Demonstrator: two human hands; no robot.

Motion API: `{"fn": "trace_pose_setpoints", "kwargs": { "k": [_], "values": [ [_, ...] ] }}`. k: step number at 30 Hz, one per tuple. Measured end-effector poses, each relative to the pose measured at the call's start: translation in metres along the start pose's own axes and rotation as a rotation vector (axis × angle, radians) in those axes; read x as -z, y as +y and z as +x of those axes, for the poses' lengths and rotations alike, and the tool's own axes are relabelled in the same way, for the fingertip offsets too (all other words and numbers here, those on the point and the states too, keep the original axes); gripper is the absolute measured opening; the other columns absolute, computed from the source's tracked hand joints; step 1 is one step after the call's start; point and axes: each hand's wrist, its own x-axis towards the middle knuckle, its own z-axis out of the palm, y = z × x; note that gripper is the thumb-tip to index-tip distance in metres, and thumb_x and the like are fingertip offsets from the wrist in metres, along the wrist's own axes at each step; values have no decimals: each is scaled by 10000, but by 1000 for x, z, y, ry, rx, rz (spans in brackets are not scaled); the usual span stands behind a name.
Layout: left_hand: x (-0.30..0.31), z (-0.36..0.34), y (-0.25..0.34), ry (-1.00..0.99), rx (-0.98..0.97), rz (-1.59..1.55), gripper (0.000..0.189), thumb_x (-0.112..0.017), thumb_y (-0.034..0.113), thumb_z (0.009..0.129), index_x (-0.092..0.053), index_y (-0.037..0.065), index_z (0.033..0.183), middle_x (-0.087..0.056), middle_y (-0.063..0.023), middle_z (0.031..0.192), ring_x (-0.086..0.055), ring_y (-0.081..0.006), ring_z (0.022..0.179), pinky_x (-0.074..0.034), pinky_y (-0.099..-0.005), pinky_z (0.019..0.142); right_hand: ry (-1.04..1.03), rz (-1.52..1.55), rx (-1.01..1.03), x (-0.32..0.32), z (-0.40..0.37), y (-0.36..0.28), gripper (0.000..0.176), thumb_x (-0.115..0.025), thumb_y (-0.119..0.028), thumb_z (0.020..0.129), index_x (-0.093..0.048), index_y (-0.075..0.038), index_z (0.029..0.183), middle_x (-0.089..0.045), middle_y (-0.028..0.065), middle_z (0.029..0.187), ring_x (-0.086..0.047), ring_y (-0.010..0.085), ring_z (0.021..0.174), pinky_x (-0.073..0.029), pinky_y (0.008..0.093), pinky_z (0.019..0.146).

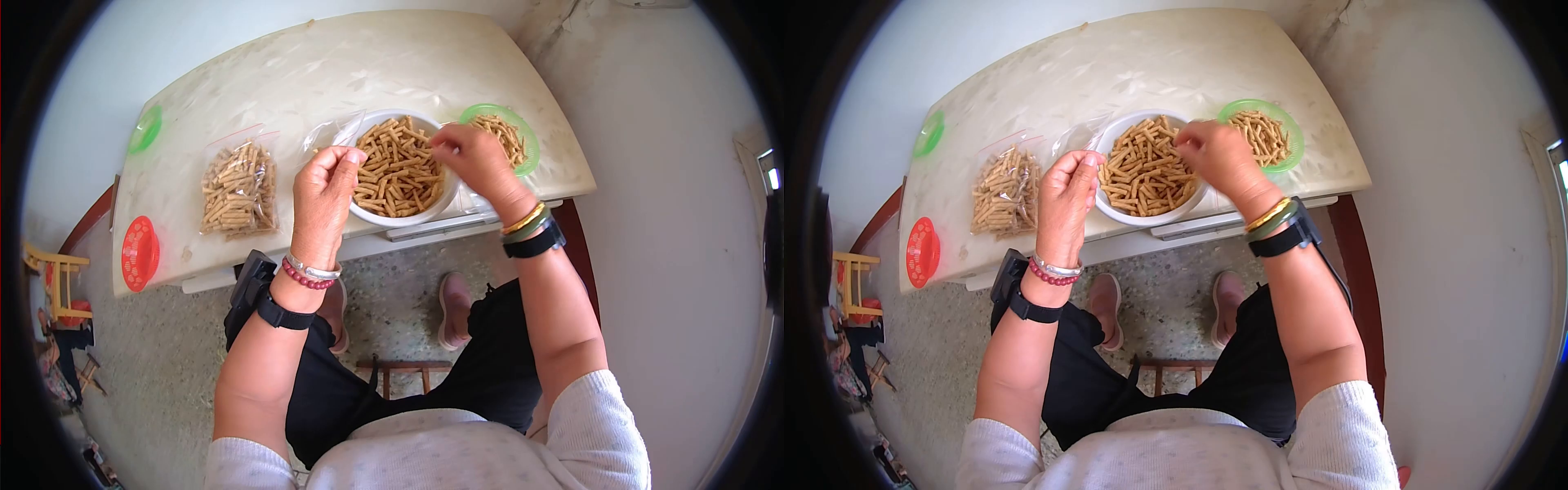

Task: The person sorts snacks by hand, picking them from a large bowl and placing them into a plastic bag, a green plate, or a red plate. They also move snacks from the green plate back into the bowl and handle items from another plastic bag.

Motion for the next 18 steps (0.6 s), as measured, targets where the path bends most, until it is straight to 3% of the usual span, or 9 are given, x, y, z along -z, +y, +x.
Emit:
{"fn": "trace_pose_setpoints", "kwargs": {
  "k": [1,2,5,12,18],
  "values": [
    [0,0,-1,-7,6,-4,141,-566,124,926,-649,10,913,-499,62,668,-392,-12,581,-317,-172,508,-83,-106,64,-8,-3,-9,122,-633,-106,805,-664,-44,906,-662,106,826,-637,213,736,-503,302,684],
    [0,1,-1,-14,13,-9,134,-568,114,923,-647,7,912,-508,60,674,-402,-12,590,-328,-173,516,-144,-141,88,-17,-5,-15,96,-623,-87,782,-667,-66,865,-653,125,827,-635,270,778,-505,340,698],
    [0,0,0,14,10,30,113,-566,84,912,-642,-1,908,-526,58,687,-421,-15,604,-355,-175,539,-196,-188,206,-37,-6,-19,87,-610,-83,772,-670,-68,834,-647,130,808,-627,293,792,-498,379,714],
    [3,-1,-1,-3,40,31,91,-559,46,895,-636,-2,896,-532,59,690,-428,-14,606,-368,-175,546,-285,-379,151,-53,-2,-23,159,-634,-122,742,-634,-99,900,-646,102,833,-613,285,865,-468,394,779],
    [3,-1,-5,-40,46,26,89,-560,47,895,-635,5,873,-512,65,672,-416,-9,589,-347,-177,525,-270,-317,205,-62,1,-19,145,-648,-124,726,-603,-83,857,-631,103,815,-610,301,852,-463,404,783]
  ]
}}
